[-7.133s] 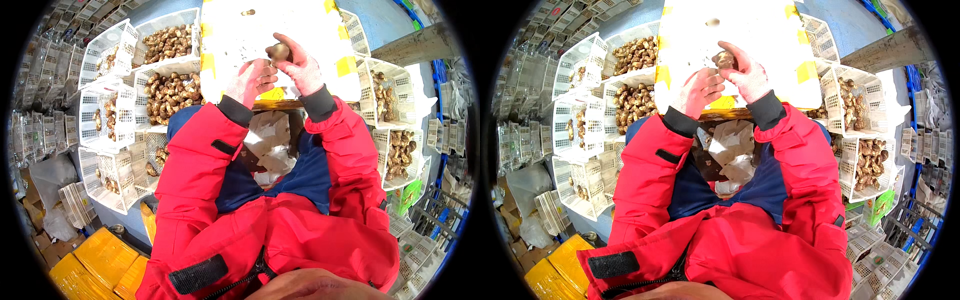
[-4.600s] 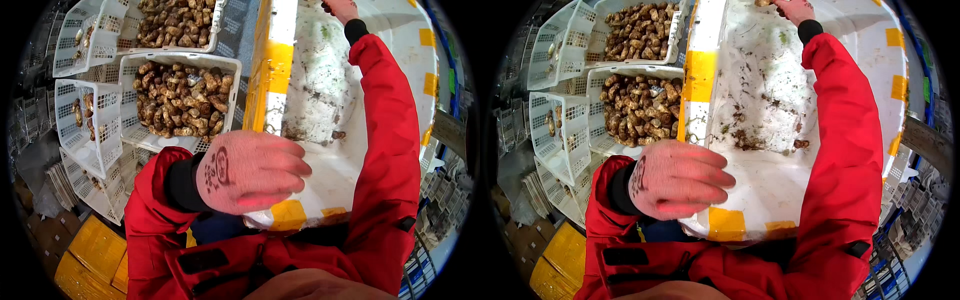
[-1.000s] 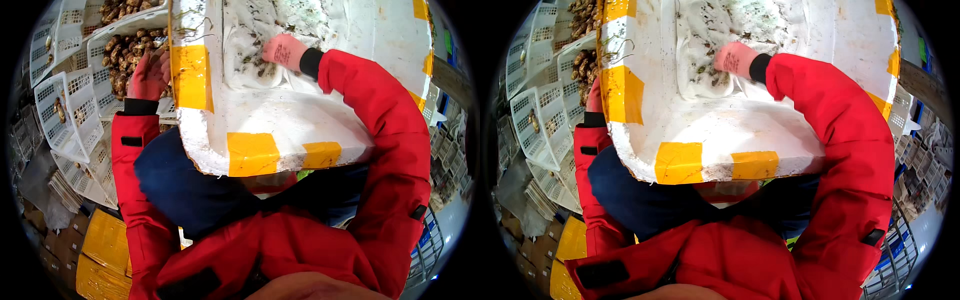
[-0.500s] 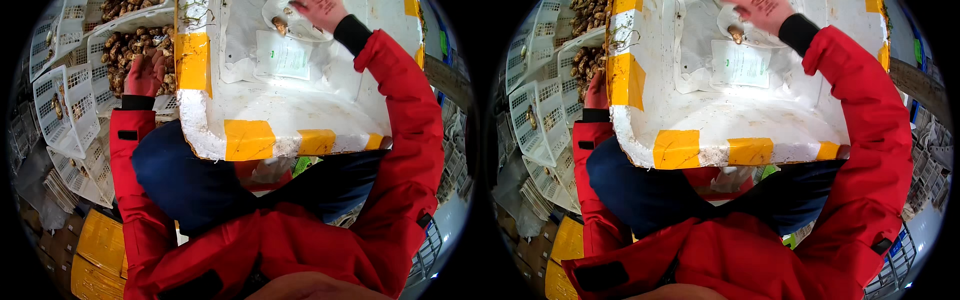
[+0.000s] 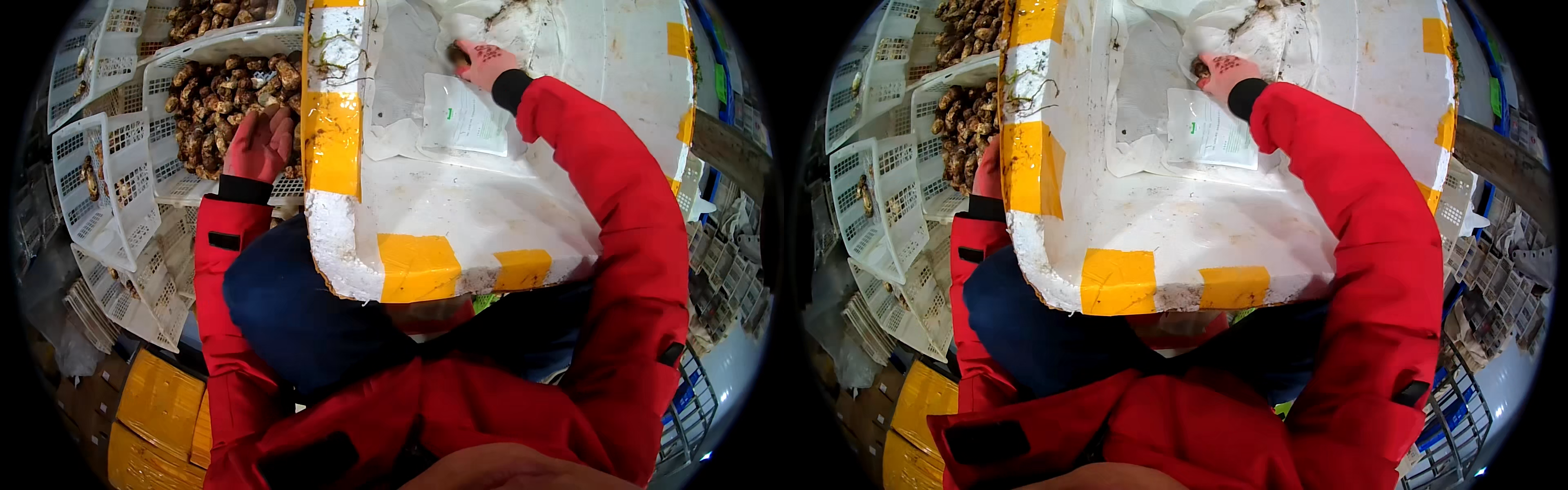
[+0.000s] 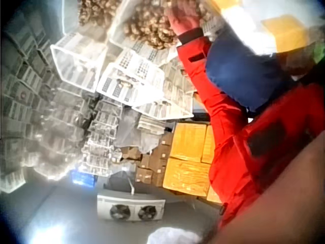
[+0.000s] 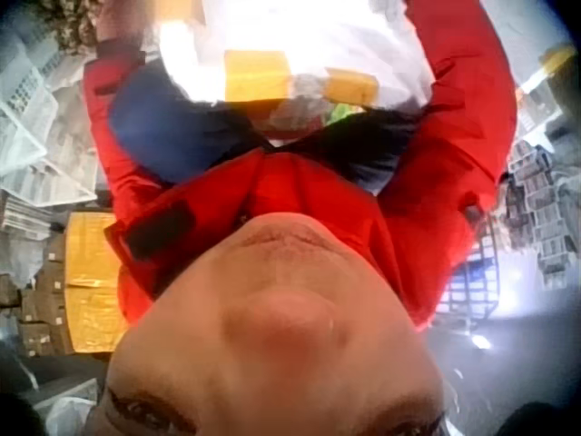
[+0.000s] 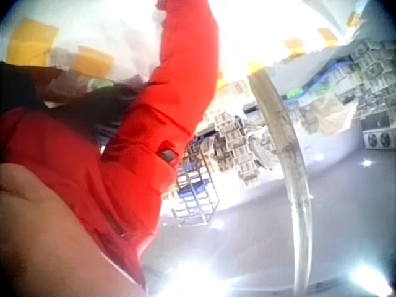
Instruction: The person sorts through crates of truffles, picking up individual truffles to check them and placing them into a separate container.
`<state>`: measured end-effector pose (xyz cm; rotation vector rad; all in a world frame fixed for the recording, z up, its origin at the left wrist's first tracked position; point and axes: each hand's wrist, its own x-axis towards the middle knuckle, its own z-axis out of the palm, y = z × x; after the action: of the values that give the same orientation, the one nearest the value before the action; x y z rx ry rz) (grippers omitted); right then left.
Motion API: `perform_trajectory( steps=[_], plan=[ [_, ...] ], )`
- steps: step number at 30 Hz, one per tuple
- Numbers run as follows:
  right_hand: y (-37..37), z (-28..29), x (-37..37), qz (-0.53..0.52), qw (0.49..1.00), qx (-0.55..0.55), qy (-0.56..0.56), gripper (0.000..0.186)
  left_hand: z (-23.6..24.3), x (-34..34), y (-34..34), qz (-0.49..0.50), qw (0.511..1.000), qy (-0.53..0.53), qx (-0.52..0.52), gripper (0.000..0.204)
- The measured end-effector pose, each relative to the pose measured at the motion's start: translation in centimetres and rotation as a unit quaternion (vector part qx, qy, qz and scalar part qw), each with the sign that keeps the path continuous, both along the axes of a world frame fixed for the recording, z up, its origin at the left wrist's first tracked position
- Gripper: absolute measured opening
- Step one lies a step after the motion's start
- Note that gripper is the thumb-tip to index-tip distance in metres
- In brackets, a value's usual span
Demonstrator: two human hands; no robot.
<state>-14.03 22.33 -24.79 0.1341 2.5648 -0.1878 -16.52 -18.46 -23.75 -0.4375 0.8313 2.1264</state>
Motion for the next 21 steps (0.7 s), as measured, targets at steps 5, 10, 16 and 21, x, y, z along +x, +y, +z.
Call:
perform_trajectory(
  steps=[5, 10, 16, 21],
  plan=[
    [0.5, -0.4, 0.0, -0.054, 0.995, -0.069, 0.043, 0.050, 2.9, -1.3, -0.5, 0.050, 0.996, -0.054, -0.045, 0.038],
    [2.9, 10.7, -0.2, -0.295, 0.752, -0.588, -0.035, 0.051, 10.2, -2.2, -0.1, 0.057, 0.989, 0.043, -0.128, 0.043],
    [1.6, 22.0, 6.1, -0.245, 0.661, -0.709, 0.015, 0.049, 22.3, 0.6, 5.6, -0.055, 0.953, 0.291, -0.060, 0.044],
    [0.9, 23.6, 8.0, -0.279, 0.772, -0.556, 0.127, 0.033, 27.4, 4.6, 11.0, -0.151, 0.935, 0.320, 0.018, 0.047]
  ],
)
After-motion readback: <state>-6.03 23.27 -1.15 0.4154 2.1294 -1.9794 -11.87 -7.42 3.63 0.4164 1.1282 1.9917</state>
